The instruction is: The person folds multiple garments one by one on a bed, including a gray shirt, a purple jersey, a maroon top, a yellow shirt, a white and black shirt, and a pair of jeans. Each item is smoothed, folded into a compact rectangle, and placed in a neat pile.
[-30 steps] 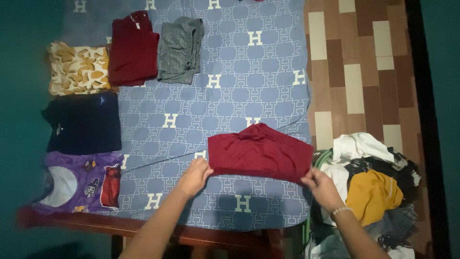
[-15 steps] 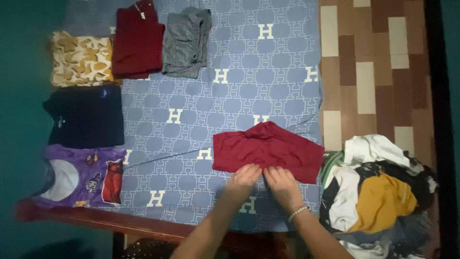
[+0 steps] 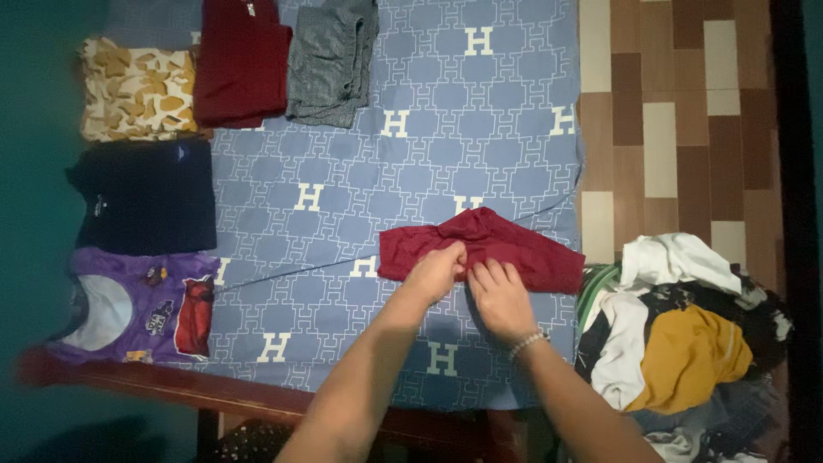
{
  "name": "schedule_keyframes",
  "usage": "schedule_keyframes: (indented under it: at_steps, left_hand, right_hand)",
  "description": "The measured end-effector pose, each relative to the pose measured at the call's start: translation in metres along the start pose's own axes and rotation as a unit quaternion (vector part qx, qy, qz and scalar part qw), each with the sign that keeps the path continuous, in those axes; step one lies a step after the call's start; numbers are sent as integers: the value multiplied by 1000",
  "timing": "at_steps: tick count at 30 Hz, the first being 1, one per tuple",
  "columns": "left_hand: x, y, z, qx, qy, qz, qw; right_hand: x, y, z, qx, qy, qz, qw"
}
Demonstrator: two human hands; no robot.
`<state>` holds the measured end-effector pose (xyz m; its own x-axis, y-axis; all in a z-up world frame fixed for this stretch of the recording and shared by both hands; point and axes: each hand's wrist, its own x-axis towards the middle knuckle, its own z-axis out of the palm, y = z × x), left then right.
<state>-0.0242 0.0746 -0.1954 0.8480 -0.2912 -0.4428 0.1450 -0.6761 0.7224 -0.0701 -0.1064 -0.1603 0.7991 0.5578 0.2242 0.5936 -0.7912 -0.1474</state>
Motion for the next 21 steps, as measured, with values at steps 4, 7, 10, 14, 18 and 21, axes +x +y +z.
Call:
schedule_keyframes:
  at_steps: [4, 7, 10, 14, 18, 21]
  left_hand:
    - [11, 11, -4, 27, 131, 39, 990]
    - [17, 27, -8, 76, 323, 22, 943]
    - [25, 37, -16, 124, 341, -13, 932]
    - [51, 28, -24, 120, 190, -56, 973]
    - [87, 1, -15, -27, 115, -102, 988]
    - [103, -16, -8, -203, 127, -29, 971]
  right_hand:
    - [2, 1, 15, -2, -29, 40, 999]
    - [0, 6, 23, 31, -71, 60, 995]
    - [-1, 6, 24, 21, -46, 54, 997]
    - [-1, 6, 22, 34, -31, 56, 997]
    - [1, 6, 22, 38, -19, 59, 997]
    - [2, 8, 22, 47, -22, 54, 997]
